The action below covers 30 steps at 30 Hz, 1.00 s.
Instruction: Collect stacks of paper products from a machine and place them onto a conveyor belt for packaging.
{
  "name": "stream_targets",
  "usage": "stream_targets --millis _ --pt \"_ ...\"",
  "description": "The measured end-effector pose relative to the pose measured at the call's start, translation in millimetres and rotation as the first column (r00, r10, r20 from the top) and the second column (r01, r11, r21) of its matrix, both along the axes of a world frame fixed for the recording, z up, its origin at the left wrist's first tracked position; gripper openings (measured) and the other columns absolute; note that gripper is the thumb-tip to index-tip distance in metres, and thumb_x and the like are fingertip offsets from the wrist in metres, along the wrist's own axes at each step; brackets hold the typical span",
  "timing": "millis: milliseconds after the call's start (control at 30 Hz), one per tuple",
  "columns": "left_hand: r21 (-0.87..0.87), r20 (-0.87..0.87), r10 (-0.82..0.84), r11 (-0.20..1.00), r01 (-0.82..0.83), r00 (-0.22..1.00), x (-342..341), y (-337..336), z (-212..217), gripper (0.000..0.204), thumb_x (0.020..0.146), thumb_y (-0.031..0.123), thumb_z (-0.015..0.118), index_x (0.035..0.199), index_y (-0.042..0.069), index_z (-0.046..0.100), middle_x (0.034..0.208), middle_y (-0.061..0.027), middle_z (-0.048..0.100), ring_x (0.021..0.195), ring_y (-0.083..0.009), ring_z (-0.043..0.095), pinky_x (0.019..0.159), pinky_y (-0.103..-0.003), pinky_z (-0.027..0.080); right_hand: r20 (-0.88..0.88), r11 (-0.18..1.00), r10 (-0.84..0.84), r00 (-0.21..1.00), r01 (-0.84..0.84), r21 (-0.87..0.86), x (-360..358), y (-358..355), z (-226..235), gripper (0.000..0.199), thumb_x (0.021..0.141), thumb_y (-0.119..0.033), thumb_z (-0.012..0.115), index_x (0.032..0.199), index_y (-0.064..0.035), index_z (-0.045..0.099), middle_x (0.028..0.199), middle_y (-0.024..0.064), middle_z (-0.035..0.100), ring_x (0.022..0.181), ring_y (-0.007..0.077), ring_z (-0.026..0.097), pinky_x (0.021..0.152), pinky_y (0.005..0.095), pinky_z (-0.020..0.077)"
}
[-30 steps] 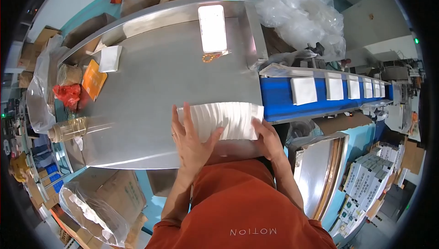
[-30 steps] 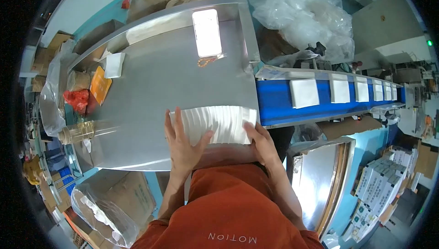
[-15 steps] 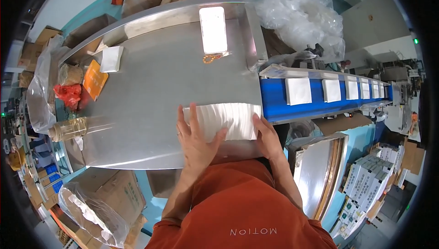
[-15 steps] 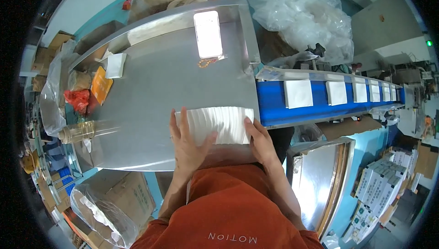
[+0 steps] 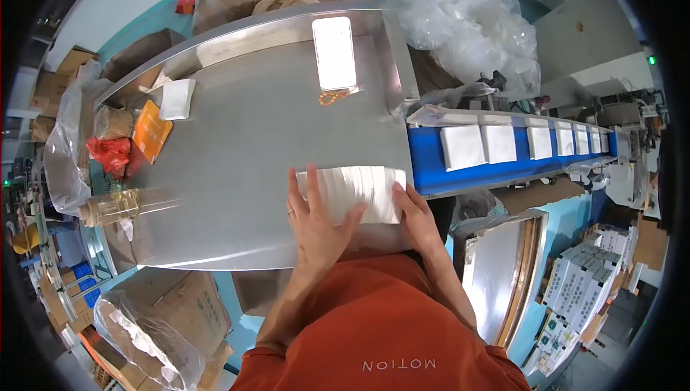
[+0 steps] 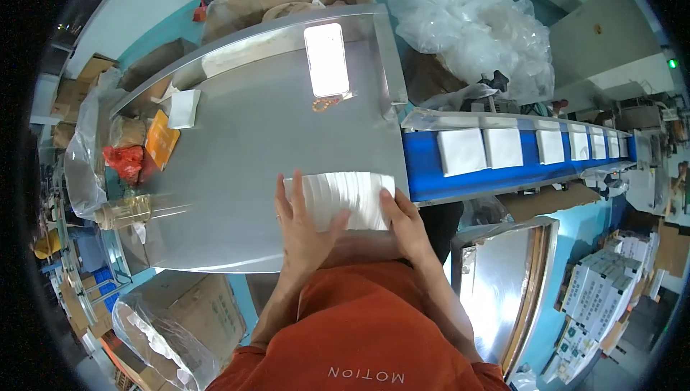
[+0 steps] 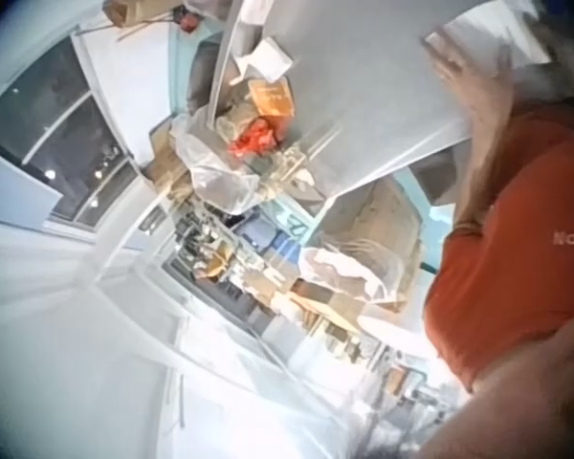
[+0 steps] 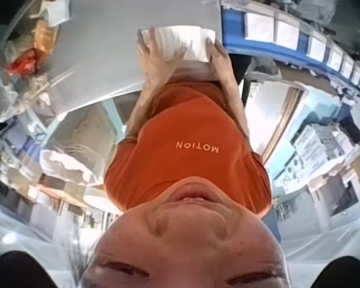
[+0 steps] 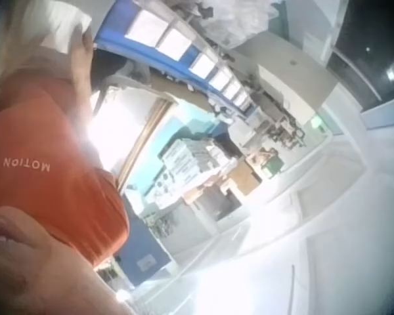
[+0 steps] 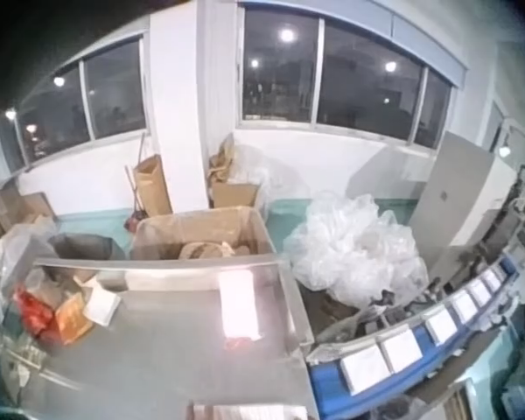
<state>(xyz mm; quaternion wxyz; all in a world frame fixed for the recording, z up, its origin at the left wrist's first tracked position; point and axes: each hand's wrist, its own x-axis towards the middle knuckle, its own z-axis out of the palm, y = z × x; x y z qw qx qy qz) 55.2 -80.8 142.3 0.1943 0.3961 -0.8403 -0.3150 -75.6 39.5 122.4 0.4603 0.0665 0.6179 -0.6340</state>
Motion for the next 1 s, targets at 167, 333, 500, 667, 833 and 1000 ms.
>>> stream_targets --millis 167,333,500,667,833,1000 --pt "-0.047 -0.004 -0.011 0.999 0.011 1.000 5.1 -7.9 -3.7 0.097 0.072 0.038 0.080 0.147 0.008 0.026 0.145 -0.0310 0.022 0.124 -0.0491 0.037 0.098 -0.054 0.036 0.188 0.957 0.286 0.940 -0.290 -0.007 -12.7 31.9 -8.5 0.048 0.093 -0.037 0.060 0.122 0.0016 0.055 0.100 0.0053 0.064 0.080 0.0096 0.059 0.068 0.0229 0.0476" --pt "-0.014 0.009 -0.023 1.000 0.023 1.000 -0.2 -1.5 -0.4 0.096 0.072 0.039 0.079 0.146 0.008 0.027 0.144 -0.0309 0.025 0.124 -0.0484 0.038 0.098 -0.053 0.037 0.065 0.948 0.265 0.962 -0.272 0.164 -14.9 14.6 -0.4 0.045 0.094 -0.037 0.059 0.121 -0.0018 0.056 0.099 0.0036 0.064 0.080 0.0124 0.060 0.067 0.0244 0.0478" --pt "-0.002 -0.024 0.013 1.000 -0.013 1.000 0.6 -4.8 -2.3 0.094 0.072 0.038 0.079 0.145 0.008 0.029 0.144 -0.0299 0.026 0.124 -0.0477 0.039 0.097 -0.053 0.038 0.319 0.993 0.071 0.945 -0.037 -0.111 -8.2 21.0 -7.1 0.037 0.096 -0.030 0.056 0.120 -0.0019 0.056 0.096 0.0033 0.065 0.082 0.0121 0.061 0.069 0.0261 0.0499" --pt "0.027 -0.031 -0.051 0.998 0.052 0.998 2.9 -5.5 1.2 0.092 0.073 0.035 0.079 0.145 0.008 0.029 0.143 -0.0302 0.026 0.124 -0.0472 0.039 0.098 -0.053 0.038 0.141 0.949 -0.190 0.972 0.219 -0.227 -26.0 40.4 -44.9 0.021 0.095 -0.018 0.057 0.110 -0.0018 0.057 0.097 0.0068 0.064 0.086 0.0125 0.061 0.073 0.0269 0.0516" --pt "0.104 0.024 -0.121 0.988 0.118 0.992 -4.4 3.3 3.8 0.096 0.074 0.036 0.079 0.146 0.005 0.024 0.144 -0.0326 0.021 0.127 -0.0489 0.034 0.099 -0.053 0.038 -0.532 0.958 0.279 0.800 -0.193 0.211 -1.7 -1.1 5.1 0.054 0.094 -0.045 0.056 0.120 0.0016 0.055 0.106 0.0106 0.062 0.098 0.0161 0.055 0.085 0.0286 0.0442" --pt "0.062 0.028 -0.075 0.995 0.073 0.997 -6.5 2.7 -0.2 0.097 0.073 0.035 0.080 0.147 0.006 0.023 0.145 -0.0324 0.018 0.130 -0.0493 0.030 0.100 -0.053 0.037 -0.025 0.996 -0.064 0.998 0.062 -0.063 -3.6 4.6 -14.5 0.043 0.094 -0.035 0.059 0.114 0.0037 0.058 0.098 0.0076 0.064 0.089 0.0125 0.057 0.073 0.0276 0.0475"
